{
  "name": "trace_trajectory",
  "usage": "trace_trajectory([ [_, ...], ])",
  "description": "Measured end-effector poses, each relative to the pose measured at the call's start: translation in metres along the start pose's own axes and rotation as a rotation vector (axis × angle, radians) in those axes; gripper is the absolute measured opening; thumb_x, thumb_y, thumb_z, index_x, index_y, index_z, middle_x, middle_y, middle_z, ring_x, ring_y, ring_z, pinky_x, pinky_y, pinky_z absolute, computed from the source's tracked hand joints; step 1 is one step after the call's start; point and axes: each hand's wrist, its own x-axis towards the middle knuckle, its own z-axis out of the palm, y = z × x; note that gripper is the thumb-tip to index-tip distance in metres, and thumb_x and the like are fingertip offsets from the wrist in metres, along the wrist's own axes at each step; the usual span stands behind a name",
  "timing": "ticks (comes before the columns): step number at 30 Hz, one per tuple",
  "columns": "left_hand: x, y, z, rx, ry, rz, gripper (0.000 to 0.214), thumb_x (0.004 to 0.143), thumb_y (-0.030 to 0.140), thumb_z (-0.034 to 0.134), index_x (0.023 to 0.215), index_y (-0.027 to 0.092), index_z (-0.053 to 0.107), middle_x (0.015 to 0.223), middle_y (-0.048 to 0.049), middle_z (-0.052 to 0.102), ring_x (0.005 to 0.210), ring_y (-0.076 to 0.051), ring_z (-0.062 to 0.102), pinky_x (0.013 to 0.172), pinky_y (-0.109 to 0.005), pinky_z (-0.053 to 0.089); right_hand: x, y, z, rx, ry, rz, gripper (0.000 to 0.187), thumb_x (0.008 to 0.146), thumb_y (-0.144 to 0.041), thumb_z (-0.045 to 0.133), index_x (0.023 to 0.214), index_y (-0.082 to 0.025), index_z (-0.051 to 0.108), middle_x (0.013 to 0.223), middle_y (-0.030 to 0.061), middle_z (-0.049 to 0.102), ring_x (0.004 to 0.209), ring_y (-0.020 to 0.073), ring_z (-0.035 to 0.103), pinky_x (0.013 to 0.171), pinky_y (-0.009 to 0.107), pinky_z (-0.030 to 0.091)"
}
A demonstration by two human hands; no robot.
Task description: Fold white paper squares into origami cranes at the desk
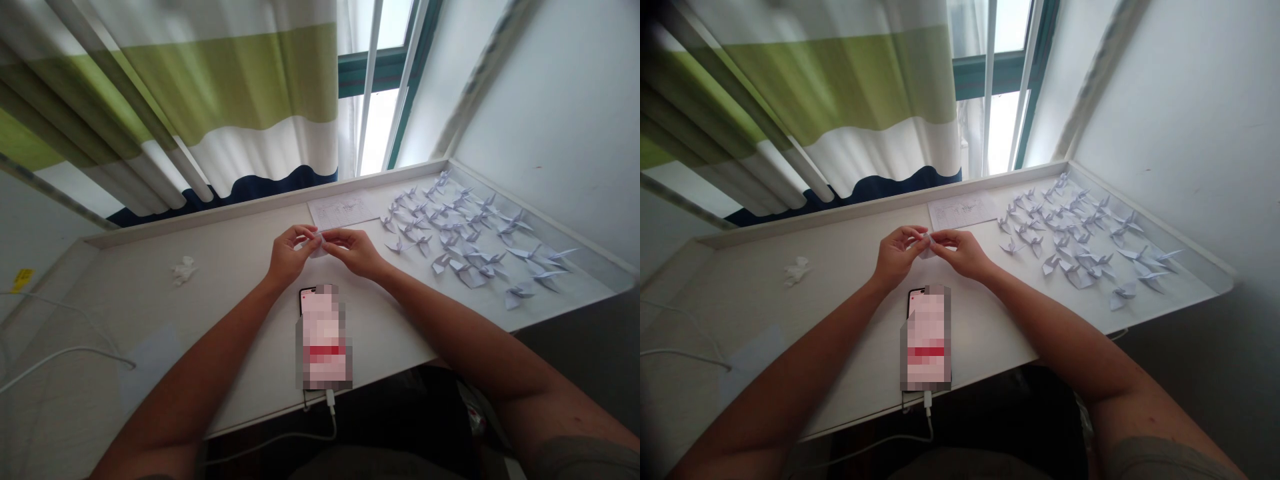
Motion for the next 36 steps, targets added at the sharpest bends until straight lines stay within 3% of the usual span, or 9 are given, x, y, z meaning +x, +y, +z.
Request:
trace_trajectory([
  [5,-0.001,0.001,0.001,-0.009,0.002,-0.034,0.033,0.076,0.039,0.093,0.095,0.021,0.074,0.113,-0.0091,0.08,0.114,-0.024,0.073,0.111,-0.044,0.049,0.0,0.001,0.003,0.027,0.012,-0.001,0.043,0.078,-0.057,0.09,0.099,-0.021,0.083,0.1,0.0071,0.084,0.095,0.0215,0.078,0.101,0.045,0.062],
  [11,0.001,0.007,-0.001,-0.1,-0.024,-0.123,0.039,0.068,0.041,0.099,0.094,0.019,0.079,0.089,-0.0045,0.078,0.081,-0.018,0.07,0.081,-0.034,0.057,0.003,0.006,-0.003,0.043,0.121,0.015,0.038,0.077,-0.054,0.091,0.093,-0.021,0.08,0.094,0.0055,0.082,0.089,0.0218,0.076,0.09,0.043,0.064],
  [18,-0.001,0.01,0.004,-0.153,-0.04,-0.153,0.041,0.063,0.039,0.102,0.09,0.019,0.079,0.082,-0.0019,0.074,0.077,-0.015,0.067,0.076,-0.03,0.056,0.002,0.005,-0.001,0.12,0.043,0.079,0.043,0.078,-0.059,0.089,0.098,-0.021,0.081,0.094,0.0055,0.083,0.086,0.0201,0.076,0.084,0.038,0.063],
  [25,-0.002,0.005,0.002,-0.118,-0.18,-0.291,0.048,0.071,0.062,0.094,0.083,0.016,0.081,0.076,-0.0052,0.075,0.066,-0.014,0.064,0.065,-0.029,0.056,0.004,0.005,-0.002,0.077,0.11,0.103,0.054,0.071,-0.068,0.09,0.088,-0.019,0.079,0.086,0.0079,0.083,0.075,0.0208,0.076,0.07,0.035,0.063],
  [27,-0.002,0.002,0.001,-0.08,-0.158,-0.291,0.049,0.069,0.062,0.095,0.08,0.017,0.082,0.073,-0.0054,0.075,0.063,-0.014,0.062,0.062,-0.029,0.056,0.004,0.004,-0.002,0.029,0.092,0.167,0.056,0.07,-0.07,0.09,0.084,-0.018,0.074,0.076,0.0071,0.08,0.063,0.0189,0.073,0.057,0.031,0.059],
  [30,-0.003,-0.004,0.0,-0.032,-0.118,-0.285,0.05,0.066,0.063,0.096,0.078,0.017,0.082,0.07,-0.0058,0.075,0.058,-0.014,0.06,0.056,-0.027,0.051,0.004,0.004,-0.003,-0.089,0.071,0.247,0.056,0.074,-0.071,0.088,0.079,-0.02,0.066,0.054,-0.0005,0.066,0.04,0.0126,0.056,0.04,0.025,0.042],
  [32,-0.002,-0.007,-0.001,0.002,-0.093,-0.262,0.049,0.066,0.062,0.097,0.077,0.017,0.081,0.07,-0.0063,0.075,0.059,-0.014,0.061,0.056,-0.027,0.049,0.004,0.005,-0.003,-0.147,0.055,0.249,0.054,0.078,-0.07,0.085,0.079,-0.021,0.063,0.048,-0.0041,0.059,0.037,0.0111,0.05,0.04,0.025,0.036],
  [36,-0.001,-0.01,-0.004,-0.001,-0.104,-0.214,0.045,0.068,0.056,0.097,0.084,0.017,0.081,0.077,-0.0065,0.078,0.068,-0.017,0.068,0.064,-0.028,0.051,0.009,0.011,-0.006,-0.116,0.002,0.163,0.052,0.079,-0.069,0.083,0.081,-0.02,0.066,0.063,0.0004,0.066,0.055,0.0144,0.06,0.054,0.028,0.047],
])
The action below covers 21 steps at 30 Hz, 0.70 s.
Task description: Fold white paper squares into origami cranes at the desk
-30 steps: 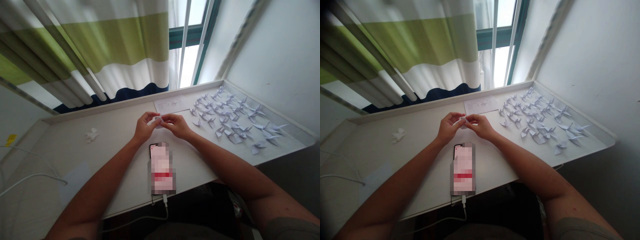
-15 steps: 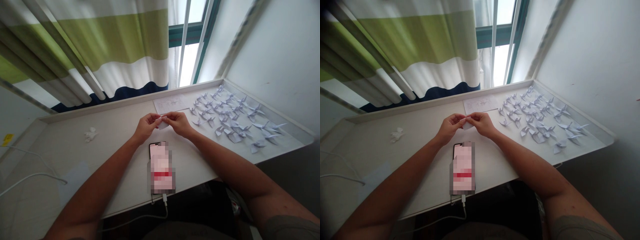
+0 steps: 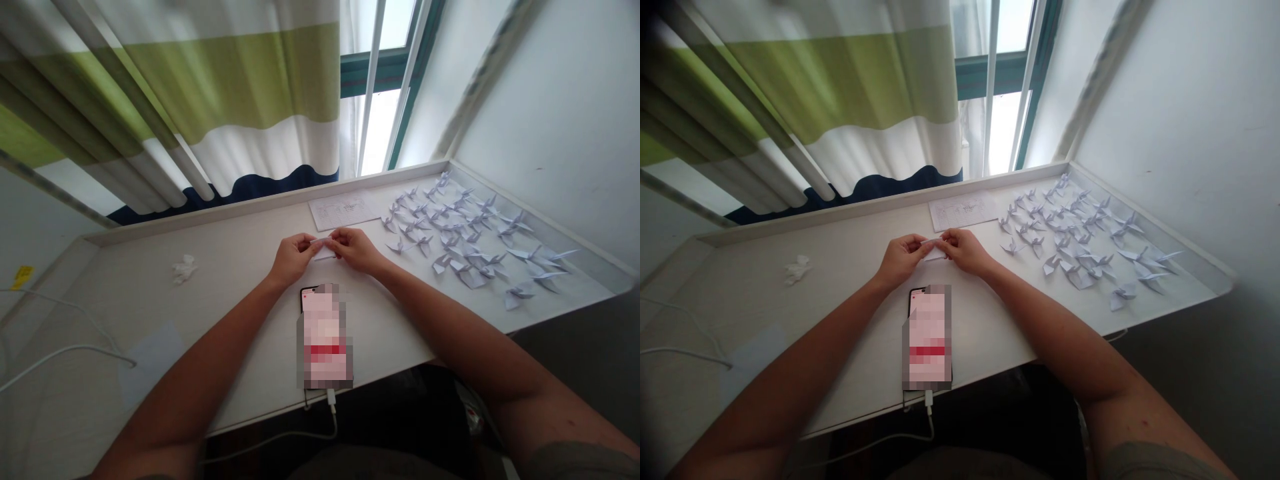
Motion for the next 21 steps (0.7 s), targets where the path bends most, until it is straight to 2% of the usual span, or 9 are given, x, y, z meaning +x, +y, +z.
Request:
trace_trajectory([
  [2,0.0,0.0,-0.001,-0.032,-0.035,0.003,0.045,0.069,0.054,0.096,0.091,0.018,0.081,0.077,-0.0049,0.078,0.067,-0.016,0.068,0.065,-0.028,0.051,0.002,0.002,-0.001,0.028,-0.024,-0.03,0.051,0.077,-0.067,0.084,0.083,-0.019,0.068,0.072,0.0024,0.069,0.063,0.0157,0.062,0.061,0.03,0.051],
  [4,0.0,0.001,0.0,-0.055,-0.023,0.015,0.044,0.07,0.052,0.096,0.093,0.018,0.081,0.075,-0.0036,0.077,0.064,-0.015,0.066,0.063,-0.027,0.05,0.001,0.003,-0.001,0.035,-0.055,-0.021,0.051,0.079,-0.068,0.082,0.082,-0.019,0.067,0.072,0.0023,0.068,0.064,0.0159,0.062,0.062,0.031,0.051],
  [8,0.0,0.004,0.003,-0.057,0.062,0.03,0.043,0.073,0.056,0.094,0.088,0.018,0.08,0.074,-0.003,0.076,0.062,-0.014,0.062,0.06,-0.028,0.051,-0.004,-0.001,-0.001,-0.015,-0.11,0.016,0.055,0.087,-0.073,0.073,0.072,-0.021,0.059,0.059,-0.0003,0.062,0.053,0.0129,0.053,0.052,0.027,0.04],
  [12,-0.002,0.008,0.006,-0.022,0.087,0.045,0.047,0.077,0.066,0.088,0.077,0.02,0.078,0.068,-0.0018,0.071,0.06,-0.015,0.059,0.057,-0.029,0.05,-0.009,-0.008,0.001,-0.109,-0.097,-0.051,0.058,0.092,-0.072,0.068,0.067,-0.022,0.055,0.055,-0.0021,0.058,0.05,0.0109,0.047,0.052,0.027,0.036],
  [17,-0.008,0.011,0.012,0.082,0.139,0.133,0.05,0.081,0.068,0.084,0.076,0.019,0.074,0.065,-0.0009,0.069,0.057,-0.014,0.058,0.055,-0.029,0.045,-0.01,-0.01,0.011,-0.127,0.021,-0.079,0.062,0.095,-0.08,0.058,0.07,-0.023,0.054,0.058,-0.002,0.055,0.054,0.0139,0.055,0.055,0.029,0.043],
  [21,-0.012,0.009,0.022,-0.019,0.014,0.03,0.057,0.082,0.075,0.079,0.091,0.021,0.062,0.062,0.0015,0.069,0.05,-0.014,0.063,0.049,-0.027,0.044,-0.007,-0.008,0.017,-0.07,0.126,-0.084,0.066,0.088,-0.088,0.058,0.078,-0.023,0.059,0.061,-0.0002,0.06,0.053,0.015,0.057,0.052,0.03,0.046],
])
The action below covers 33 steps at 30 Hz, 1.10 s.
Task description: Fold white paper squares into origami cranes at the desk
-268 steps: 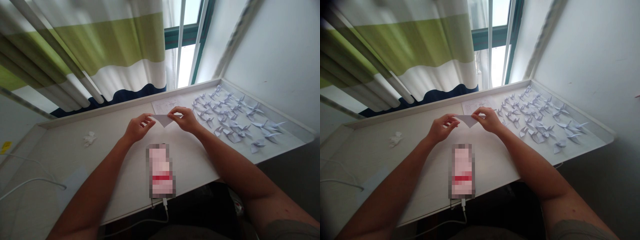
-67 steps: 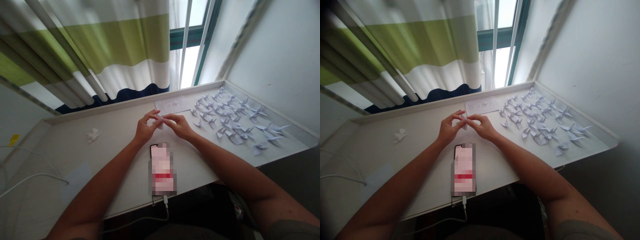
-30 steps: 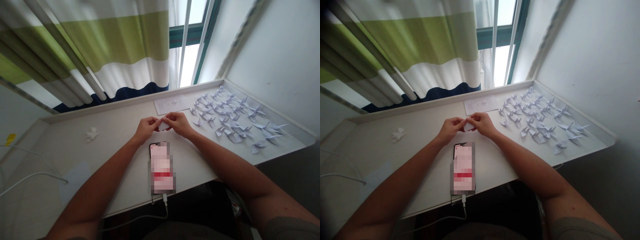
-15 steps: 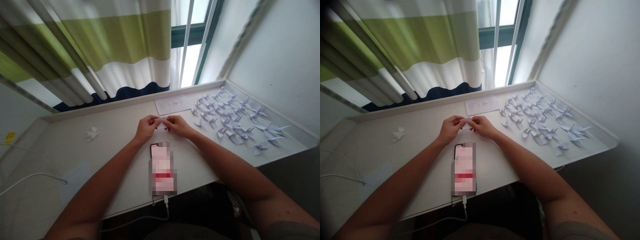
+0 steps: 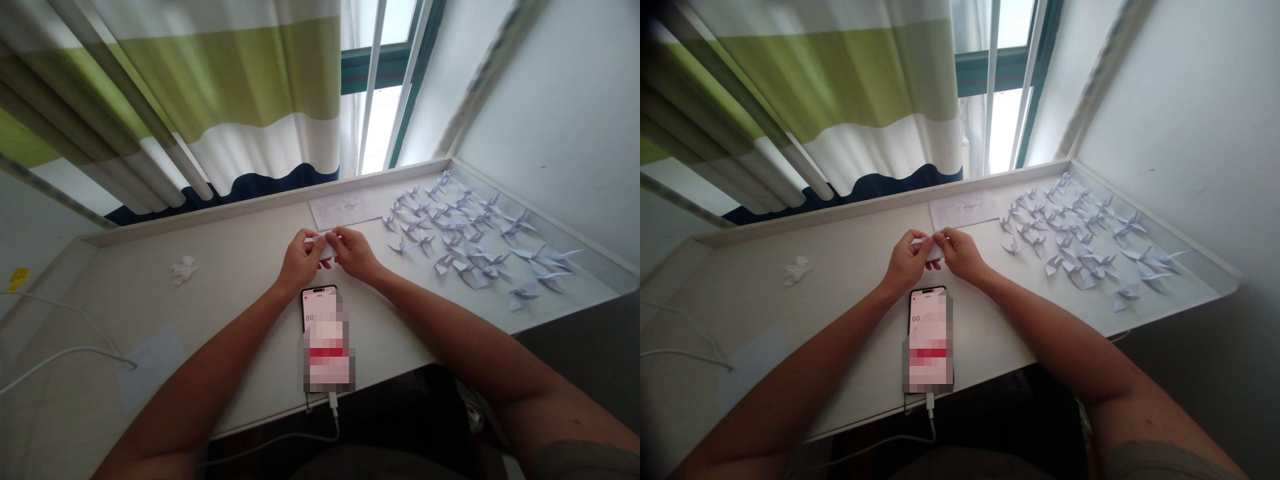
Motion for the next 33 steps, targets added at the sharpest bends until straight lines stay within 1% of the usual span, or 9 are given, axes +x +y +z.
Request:
trace_trajectory([
  [3,-0.001,-0.001,0.004,-0.066,-0.074,-0.032,0.06,0.08,0.072,0.082,0.099,0.023,0.053,0.061,0.0044,0.068,0.049,-0.013,0.061,0.05,-0.024,0.045,0.002,0.0,0.001,0.099,0.057,0.019,0.068,0.085,-0.09,0.06,0.078,-0.023,0.059,0.058,-0.0014,0.058,0.049,0.0145,0.055,0.048,0.029,0.044],
  [8,0.001,-0.003,-0.005,0.066,-0.047,-0.026,0.042,0.09,0.05,0.079,0.109,0.023,0.052,0.064,0.0068,0.065,0.055,-0.013,0.062,0.057,-0.024,0.048,0.005,0.0,-0.003,0.14,0.017,0.06,0.057,0.092,-0.076,0.062,0.075,-0.021,0.061,0.056,-0.0027,0.056,0.049,0.0135,0.051,0.049,0.028,0.04],
  [11,0.003,-0.005,-0.015,0.301,0.027,0.083,0.03,0.087,0.027,0.08,0.108,0.024,0.058,0.072,0.0064,0.064,0.067,-0.013,0.064,0.066,-0.025,0.049,0.008,0.006,-0.008,-0.067,-0.071,0.053,0.053,0.1,-0.056,0.058,0.061,-0.02,0.057,0.054,-0.0025,0.051,0.054,0.0133,0.048,0.056,0.029,0.038],
  [13,0.004,-0.008,-0.02,0.463,-0.009,0.1,0.026,0.087,0.02,0.078,0.109,0.024,0.064,0.074,0.0062,0.064,0.067,-0.013,0.061,0.071,-0.027,0.05,0.01,0.012,-0.013,-0.299,-0.096,0.049,0.046,0.1,-0.044,0.062,0.061,-0.019,0.063,0.06,-0.0001,0.057,0.062,0.0155,0.052,0.063,0.031,0.04],
  [16,0.005,-0.012,-0.025,0.711,-0.078,0.089,0.011,0.091,0.019,0.074,0.101,0.024,0.073,0.078,0.0013,0.066,0.079,-0.019,0.063,0.082,-0.035,0.053,0.012,0.02,-0.023,-0.532,-0.066,-0.056,0.014,0.092,-0.033,0.077,0.096,-0.02,0.081,0.089,0.0062,0.074,0.087,0.0232,0.064,0.083,0.037,0.048],
  [17,0.006,-0.013,-0.026,0.791,-0.067,0.105,0.007,0.091,0.021,0.075,0.096,0.024,0.075,0.083,-0.0018,0.069,0.089,-0.023,0.064,0.089,-0.039,0.054,0.012,0.022,-0.028,-0.539,-0.106,-0.146,0.017,0.092,-0.03,0.079,0.106,-0.021,0.082,0.1,0.0084,0.076,0.098,0.0256,0.065,0.092,0.04,0.049],
  [20,0.009,-0.017,-0.029,0.937,-0.036,0.189,0.003,0.09,0.025,0.08,0.087,0.023,0.079,0.108,-0.0087,0.073,0.115,-0.031,0.06,0.106,-0.05,0.049,0.013,0.025,-0.04,-0.528,-0.381,-0.32,0.02,0.091,-0.029,0.083,0.111,-0.027,0.084,0.123,0.0086,0.078,0.117,0.0289,0.066,0.105,0.046,0.049],
  [24,0.011,-0.021,-0.034,0.881,-0.211,0.281,0.011,0.097,0.023,0.071,0.089,0.022,0.079,0.105,-0.008,0.076,0.108,-0.028,0.064,0.102,-0.047,0.053,0.014,0.025,-0.047,-0.519,-0.502,-0.31,0.016,0.096,-0.027,0.079,0.111,-0.029,0.085,0.127,0.0062,0.08,0.118,0.0272,0.068,0.108,0.047,0.049],
  [33,0.014,-0.014,-0.049,0.735,-0.42,0.335,0.013,0.096,0.033,0.075,0.095,0.023,0.083,0.101,-0.0079,0.077,0.1,-0.025,0.069,0.096,-0.043,0.057,0.017,0.022,-0.046,-0.346,-0.482,-0.153,0.011,0.095,-0.028,0.076,0.097,-0.029,0.087,0.122,0.0053,0.081,0.115,0.0246,0.071,0.106,0.045,0.052],
])
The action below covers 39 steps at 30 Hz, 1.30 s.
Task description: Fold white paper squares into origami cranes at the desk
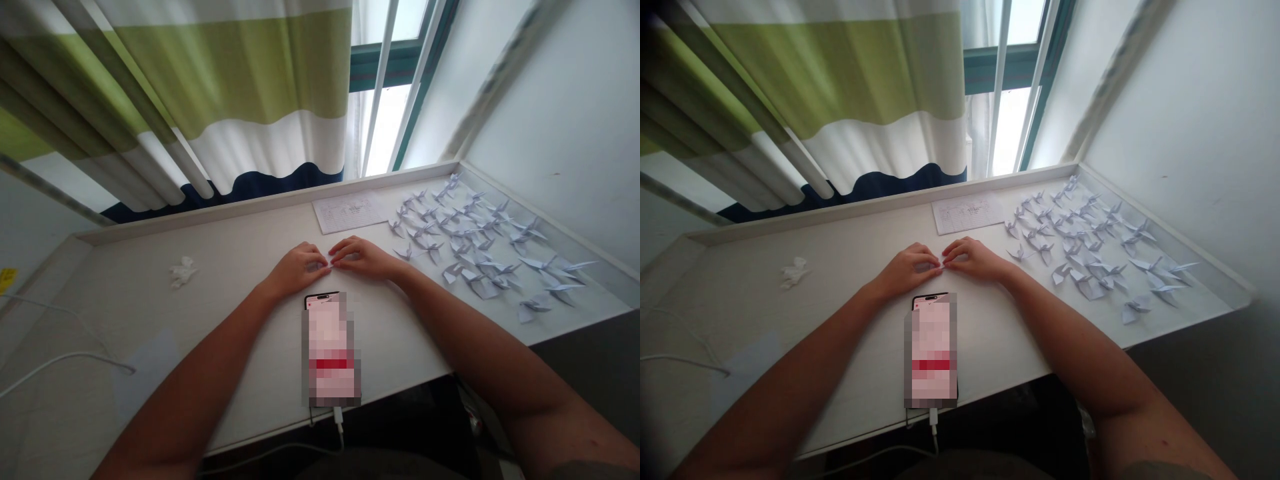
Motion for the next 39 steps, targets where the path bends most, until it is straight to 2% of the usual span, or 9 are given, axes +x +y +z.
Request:
trace_trajectory([
  [5,0.0,-0.007,0.001,-0.098,0.02,-0.046,0.011,0.094,0.033,0.076,0.091,0.025,0.084,0.099,-0.007,0.077,0.1,-0.025,0.07,0.096,-0.044,0.056,0.003,-0.002,0.005,0.051,0.048,0.073,0.012,0.094,-0.027,0.074,0.088,-0.025,0.084,0.116,0.0058,0.082,0.111,0.0246,0.072,0.108,0.046,0.049],
  [12,-0.001,-0.003,0.002,-0.138,0.055,-0.107,0.012,0.092,0.027,0.073,0.082,0.023,0.078,0.101,-0.0071,0.078,0.101,-0.025,0.071,0.098,-0.044,0.056,0.008,-0.005,0.017,-0.136,0.112,0.122,0.015,0.098,-0.026,0.067,0.088,-0.023,0.077,0.112,0.007,0.081,0.111,0.0278,0.066,0.107,0.05,0.042],
  [18,0.0,0.004,-0.001,-0.078,0.027,-0.089,0.016,0.096,0.024,0.064,0.086,0.022,0.076,0.102,-0.0079,0.078,0.104,-0.025,0.07,0.1,-0.044,0.057,0.01,-0.005,0.021,-0.175,0.121,0.131,0.014,0.099,-0.023,0.066,0.088,-0.022,0.076,0.112,0.0069,0.081,0.11,0.0279,0.065,0.105,0.048,0.042],
  [24,-0.001,0.004,-0.006,-0.122,-0.013,-0.113,0.006,0.088,0.025,0.076,0.082,0.024,0.073,0.107,-0.0062,0.08,0.105,-0.025,0.072,0.103,-0.045,0.057,0.007,-0.001,0.018,-0.131,0.123,0.058,0.015,0.1,-0.022,0.065,0.089,-0.022,0.076,0.108,0.0075,0.08,0.102,0.0251,0.065,0.099,0.043,0.047],
  [27,-0.001,0.003,-0.009,-0.145,-0.016,-0.121,0.006,0.086,0.02,0.073,0.082,0.024,0.073,0.109,-0.0058,0.08,0.105,-0.024,0.073,0.104,-0.045,0.057,0.004,-0.001,0.015,-0.094,0.116,0.037,0.013,0.1,-0.021,0.064,0.093,-0.022,0.075,0.106,0.0072,0.08,0.101,0.0239,0.066,0.097,0.04,0.048],
  [30,-0.001,0.005,-0.009,-0.168,0.003,-0.141,0.011,0.085,0.016,0.066,0.086,0.023,0.075,0.11,-0.0061,0.081,0.107,-0.024,0.073,0.104,-0.044,0.057,0.003,-0.003,0.016,-0.112,0.152,0.084,0.013,0.101,-0.022,0.064,0.095,-0.021,0.075,0.097,0.0068,0.078,0.095,0.0234,0.066,0.091,0.037,0.048],
  [33,-0.001,0.006,-0.008,-0.183,0.035,-0.193,0.014,0.091,0.022,0.062,0.087,0.022,0.075,0.109,-0.0072,0.081,0.104,-0.024,0.074,0.099,-0.042,0.059,0.005,-0.005,0.02,-0.136,0.182,0.109,0.013,0.102,-0.022,0.063,0.093,-0.021,0.073,0.094,0.0056,0.077,0.091,0.0227,0.066,0.091,0.037,0.046],
  [36,-0.001,0.007,-0.007,-0.159,0.06,-0.203,0.015,0.092,0.037,0.072,0.091,0.022,0.076,0.105,-0.0077,0.081,0.099,-0.024,0.075,0.094,-0.041,0.06,0.006,-0.006,0.023,-0.136,0.201,0.09,0.013,0.102,-0.021,0.062,0.093,-0.021,0.072,0.094,0.005,0.077,0.091,0.0222,0.066,0.092,0.037,0.045],
  [39,-0.002,0.007,-0.006,-0.121,0.061,-0.168,0.017,0.09,0.04,0.078,0.092,0.023,0.076,0.104,-0.0071,0.081,0.097,-0.024,0.075,0.094,-0.041,0.06,0.005,-0.007,0.023,-0.144,0.192,0.082,0.013,0.102,-0.021,0.062,0.093,-0.021,0.072,0.094,0.0051,0.077,0.092,0.0225,0.065,0.092,0.037,0.045],
])
